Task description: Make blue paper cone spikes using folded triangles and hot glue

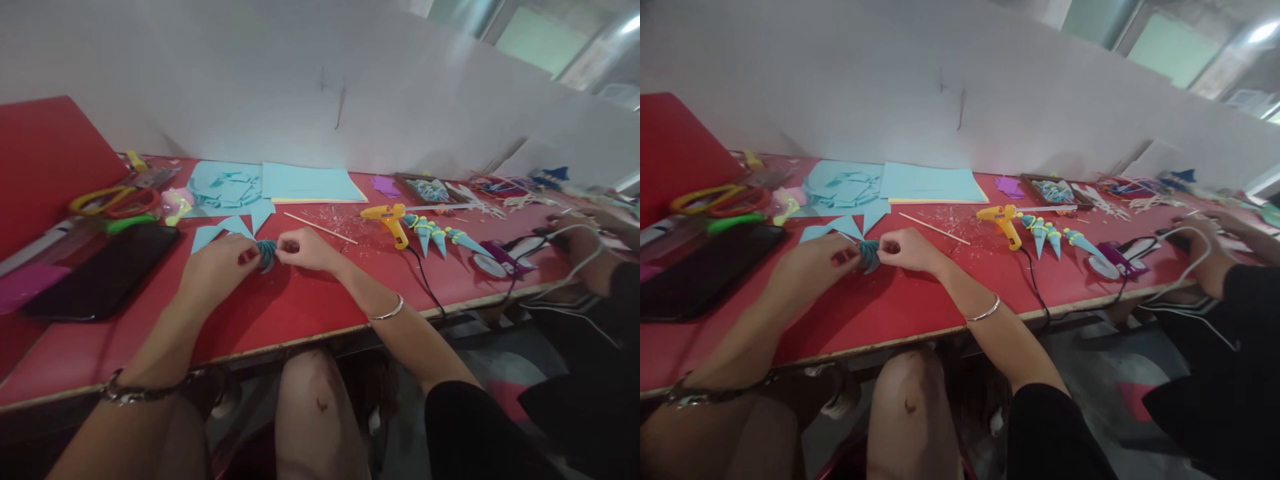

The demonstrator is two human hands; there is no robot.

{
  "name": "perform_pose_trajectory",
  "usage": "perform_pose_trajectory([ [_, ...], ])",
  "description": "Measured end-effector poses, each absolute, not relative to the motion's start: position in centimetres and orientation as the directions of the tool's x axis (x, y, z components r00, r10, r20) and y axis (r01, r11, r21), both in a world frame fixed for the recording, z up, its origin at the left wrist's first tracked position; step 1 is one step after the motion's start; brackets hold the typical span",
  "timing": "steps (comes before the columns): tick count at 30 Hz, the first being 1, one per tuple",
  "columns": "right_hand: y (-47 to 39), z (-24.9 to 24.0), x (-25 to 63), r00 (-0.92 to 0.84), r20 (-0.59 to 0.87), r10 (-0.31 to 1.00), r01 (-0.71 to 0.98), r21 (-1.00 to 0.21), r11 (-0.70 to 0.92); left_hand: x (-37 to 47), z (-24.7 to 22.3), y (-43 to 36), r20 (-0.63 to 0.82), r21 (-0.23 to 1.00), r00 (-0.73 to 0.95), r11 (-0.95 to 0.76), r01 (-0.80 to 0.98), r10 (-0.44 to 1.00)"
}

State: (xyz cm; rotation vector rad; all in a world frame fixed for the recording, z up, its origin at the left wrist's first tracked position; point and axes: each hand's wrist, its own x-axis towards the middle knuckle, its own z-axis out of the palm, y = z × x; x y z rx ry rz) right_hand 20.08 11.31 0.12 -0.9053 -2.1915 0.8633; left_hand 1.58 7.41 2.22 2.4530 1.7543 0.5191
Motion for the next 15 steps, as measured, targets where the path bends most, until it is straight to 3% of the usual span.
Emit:
perform_pose_trajectory([
  [7,11.3,0.6,20.3,-0.468,0.382,0.797,0.35,-0.748,0.564,1.2,1.8,8.1,0.254,0.355,0.387,-0.458,0.815,0.886],
  [15,11.7,0.1,20.3,-0.574,0.276,0.771,0.36,-0.761,0.54,1.0,1.2,8.5,0.269,0.327,0.45,-0.52,0.789,0.852],
])
